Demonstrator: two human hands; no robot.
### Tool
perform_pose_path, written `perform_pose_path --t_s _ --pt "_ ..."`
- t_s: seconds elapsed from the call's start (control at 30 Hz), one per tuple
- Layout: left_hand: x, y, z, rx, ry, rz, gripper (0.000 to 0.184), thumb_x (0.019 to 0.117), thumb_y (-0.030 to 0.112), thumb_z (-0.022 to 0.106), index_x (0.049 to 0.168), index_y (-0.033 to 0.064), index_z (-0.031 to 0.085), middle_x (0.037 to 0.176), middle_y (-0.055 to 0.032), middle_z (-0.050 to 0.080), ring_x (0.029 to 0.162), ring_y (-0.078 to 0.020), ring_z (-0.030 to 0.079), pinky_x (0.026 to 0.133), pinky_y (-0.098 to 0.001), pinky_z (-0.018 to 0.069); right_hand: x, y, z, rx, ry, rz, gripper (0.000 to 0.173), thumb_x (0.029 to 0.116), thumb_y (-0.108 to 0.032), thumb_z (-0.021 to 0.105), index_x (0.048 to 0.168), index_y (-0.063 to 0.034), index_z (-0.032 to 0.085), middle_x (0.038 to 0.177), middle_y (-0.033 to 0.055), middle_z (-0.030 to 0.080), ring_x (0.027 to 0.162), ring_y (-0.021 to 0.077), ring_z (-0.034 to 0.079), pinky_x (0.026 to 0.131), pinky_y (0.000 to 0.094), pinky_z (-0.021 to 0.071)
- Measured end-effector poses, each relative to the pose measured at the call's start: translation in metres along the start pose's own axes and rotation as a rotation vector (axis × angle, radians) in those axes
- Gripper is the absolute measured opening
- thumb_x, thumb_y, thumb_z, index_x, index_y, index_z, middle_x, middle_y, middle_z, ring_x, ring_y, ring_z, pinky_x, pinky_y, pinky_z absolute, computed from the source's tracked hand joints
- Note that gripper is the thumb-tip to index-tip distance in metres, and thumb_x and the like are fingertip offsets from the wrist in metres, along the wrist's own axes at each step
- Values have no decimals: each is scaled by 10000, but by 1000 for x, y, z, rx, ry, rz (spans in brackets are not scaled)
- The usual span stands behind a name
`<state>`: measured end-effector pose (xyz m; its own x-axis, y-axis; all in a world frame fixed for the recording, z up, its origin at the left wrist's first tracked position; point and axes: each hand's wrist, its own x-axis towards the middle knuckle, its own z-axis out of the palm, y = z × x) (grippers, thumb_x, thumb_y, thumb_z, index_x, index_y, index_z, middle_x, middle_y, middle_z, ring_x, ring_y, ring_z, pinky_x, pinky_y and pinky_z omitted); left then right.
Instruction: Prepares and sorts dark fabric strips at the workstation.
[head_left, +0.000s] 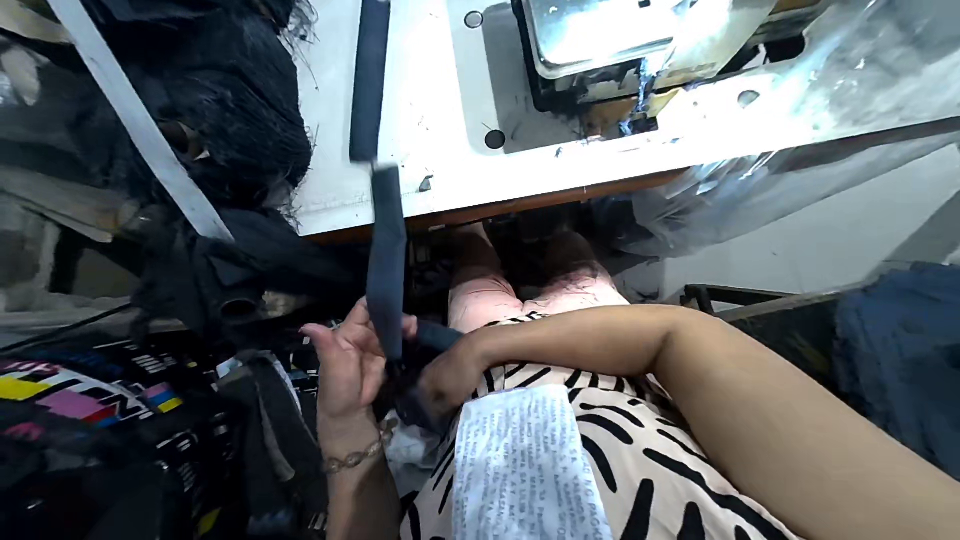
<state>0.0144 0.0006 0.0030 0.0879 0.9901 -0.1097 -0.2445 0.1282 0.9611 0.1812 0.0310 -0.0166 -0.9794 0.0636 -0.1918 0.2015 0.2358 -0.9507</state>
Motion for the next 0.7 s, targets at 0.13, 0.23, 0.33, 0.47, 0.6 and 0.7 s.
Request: perform_pose_path --t_s 0.13,0.23,0.33,0.47,0.6,0.7 --pt "-29 23 -6 36 -140 198 231 1011 452 594 1057 307 767 814 148 732 706 43 663 722 -159 573 -7 21 -44 569 254 -318 495 955 -150 543 1384 87 473 1074 111 671 948 108 632 866 315 538" --pt "-46 11 -50 482 -221 112 214 1063 358 546 974 275 723 780 218 658 642 132 559 592 -64 472 -17 -5 -114 1017 658 -445 481 1121 -347 209 1415 -36 429 1192 78 672 1067 123 661 931 298 539" --pt "-45 -3 -69 1166 -96 -186 287 1052 176 519 1031 -30 718 958 -151 698 889 -216 667 831 -422 542 -23 -32 -157 1286 1140 -483 348 1129 -332 314 1076 -90 558 692 -10 570 610 99 599 648 269 569" --pt "-29 -20 -63 834 128 -164 606 1100 394 267 1425 -55 511 1416 -164 589 1296 -217 582 1099 -403 467 -2 -34 -85 660 861 -277 324 1104 -139 361 914 23 566 572 -9 484 475 57 490 496 225 478" --pt "-7 5 -14 -54 76 -20 795 877 775 516 1356 150 624 974 27 766 868 -111 737 870 -317 615 10 1 -6 4 -51 -13 219 1014 -121 614 1078 63 714 878 187 682 784 263 631 737 466 493" --pt "-19 21 -2 -170 -79 150 314 1034 477 523 1013 235 720 597 165 583 531 28 571 670 -195 577 9 26 -19 277 50 -250 404 952 -109 639 1289 110 593 1032 169 684 908 176 637 836 347 525"
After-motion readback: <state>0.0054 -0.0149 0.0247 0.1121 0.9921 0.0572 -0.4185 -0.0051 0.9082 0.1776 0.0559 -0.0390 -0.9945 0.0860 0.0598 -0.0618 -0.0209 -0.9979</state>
